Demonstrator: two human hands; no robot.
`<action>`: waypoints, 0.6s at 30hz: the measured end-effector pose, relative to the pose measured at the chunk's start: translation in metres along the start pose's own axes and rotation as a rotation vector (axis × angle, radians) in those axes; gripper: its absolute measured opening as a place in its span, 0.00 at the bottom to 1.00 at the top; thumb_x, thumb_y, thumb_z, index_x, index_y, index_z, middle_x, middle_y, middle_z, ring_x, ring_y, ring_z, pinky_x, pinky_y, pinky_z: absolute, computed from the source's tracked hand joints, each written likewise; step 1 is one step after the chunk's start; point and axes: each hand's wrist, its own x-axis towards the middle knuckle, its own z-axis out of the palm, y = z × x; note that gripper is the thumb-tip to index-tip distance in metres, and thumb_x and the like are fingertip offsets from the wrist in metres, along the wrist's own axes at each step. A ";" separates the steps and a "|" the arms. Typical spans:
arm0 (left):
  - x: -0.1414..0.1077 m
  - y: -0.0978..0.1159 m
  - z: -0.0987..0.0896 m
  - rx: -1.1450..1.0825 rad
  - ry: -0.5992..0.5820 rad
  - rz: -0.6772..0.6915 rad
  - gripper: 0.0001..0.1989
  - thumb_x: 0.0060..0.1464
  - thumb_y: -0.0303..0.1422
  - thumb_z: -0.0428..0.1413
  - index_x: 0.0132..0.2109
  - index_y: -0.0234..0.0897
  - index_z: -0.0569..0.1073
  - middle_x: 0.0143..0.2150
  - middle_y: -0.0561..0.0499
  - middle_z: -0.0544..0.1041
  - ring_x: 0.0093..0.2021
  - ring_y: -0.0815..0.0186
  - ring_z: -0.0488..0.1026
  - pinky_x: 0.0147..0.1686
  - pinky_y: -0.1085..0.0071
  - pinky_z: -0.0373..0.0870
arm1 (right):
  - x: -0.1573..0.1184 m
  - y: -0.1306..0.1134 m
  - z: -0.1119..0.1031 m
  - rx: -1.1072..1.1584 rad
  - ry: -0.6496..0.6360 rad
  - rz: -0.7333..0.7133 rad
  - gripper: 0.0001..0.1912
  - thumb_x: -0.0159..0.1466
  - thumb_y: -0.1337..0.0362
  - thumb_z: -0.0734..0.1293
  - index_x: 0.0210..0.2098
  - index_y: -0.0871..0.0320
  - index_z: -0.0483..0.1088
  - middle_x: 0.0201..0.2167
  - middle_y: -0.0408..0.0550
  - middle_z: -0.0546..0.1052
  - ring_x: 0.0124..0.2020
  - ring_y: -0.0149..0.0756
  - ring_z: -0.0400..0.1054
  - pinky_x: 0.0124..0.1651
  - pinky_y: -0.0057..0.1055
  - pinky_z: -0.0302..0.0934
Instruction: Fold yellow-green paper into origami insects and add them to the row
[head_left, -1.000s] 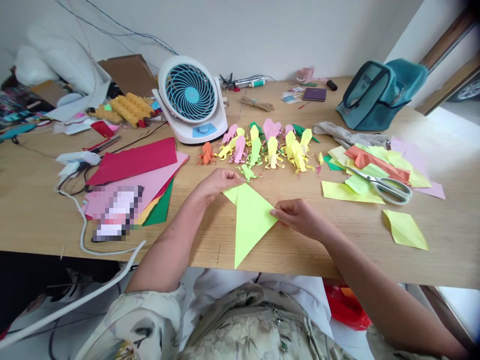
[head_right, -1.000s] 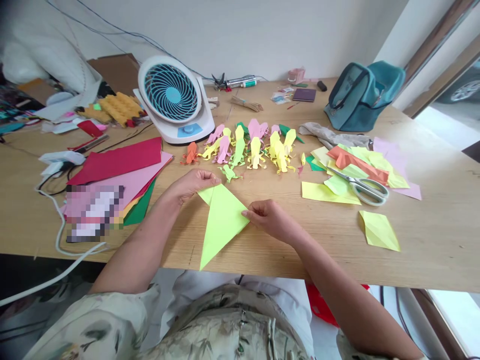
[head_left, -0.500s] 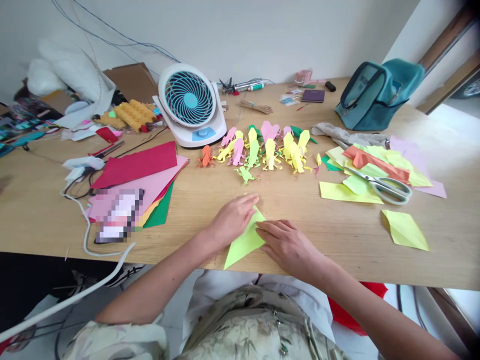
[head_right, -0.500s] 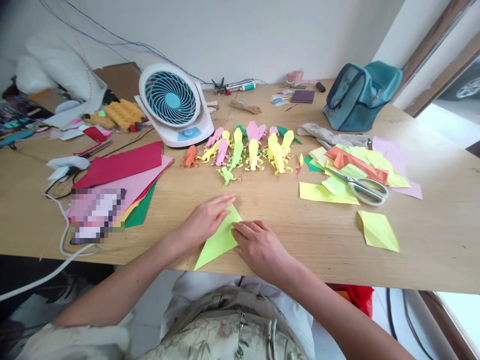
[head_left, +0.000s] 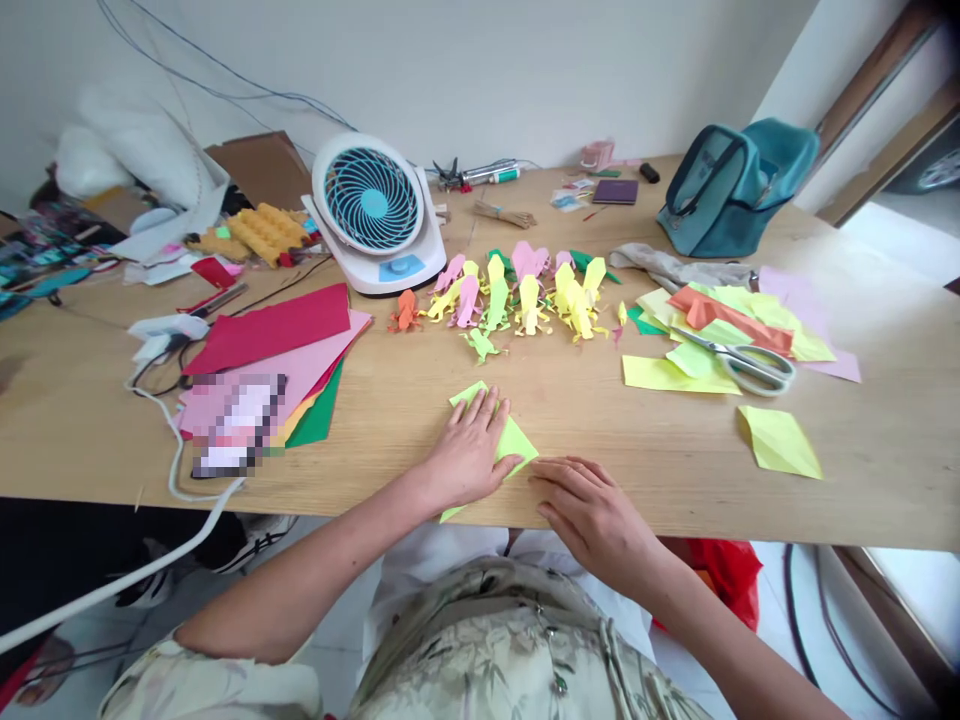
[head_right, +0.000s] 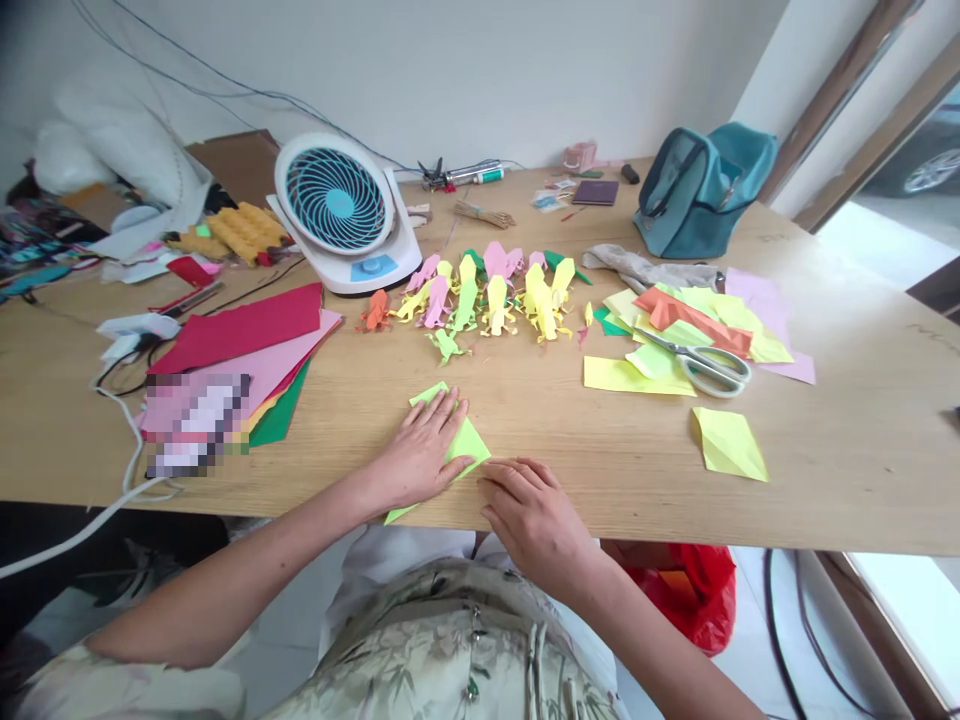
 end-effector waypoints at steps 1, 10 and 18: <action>0.004 0.004 -0.006 0.011 -0.016 -0.013 0.36 0.62 0.46 0.49 0.67 0.23 0.56 0.70 0.29 0.53 0.71 0.44 0.49 0.67 0.47 0.49 | -0.001 0.001 0.000 0.014 0.007 0.002 0.14 0.69 0.68 0.60 0.52 0.58 0.70 0.54 0.55 0.75 0.55 0.44 0.68 0.59 0.47 0.62; 0.028 0.042 0.021 -0.068 0.272 -0.269 0.27 0.63 0.36 0.47 0.63 0.19 0.60 0.65 0.24 0.61 0.69 0.44 0.55 0.65 0.49 0.55 | -0.010 0.003 0.003 0.086 0.112 0.021 0.15 0.68 0.70 0.60 0.51 0.54 0.71 0.47 0.53 0.78 0.46 0.40 0.72 0.53 0.44 0.64; 0.018 0.025 0.033 -0.061 0.225 -0.217 0.35 0.64 0.43 0.45 0.69 0.21 0.52 0.71 0.27 0.49 0.72 0.45 0.45 0.68 0.49 0.48 | -0.009 0.065 -0.070 -0.102 0.298 0.251 0.13 0.67 0.67 0.62 0.51 0.56 0.71 0.47 0.55 0.78 0.47 0.42 0.72 0.48 0.38 0.64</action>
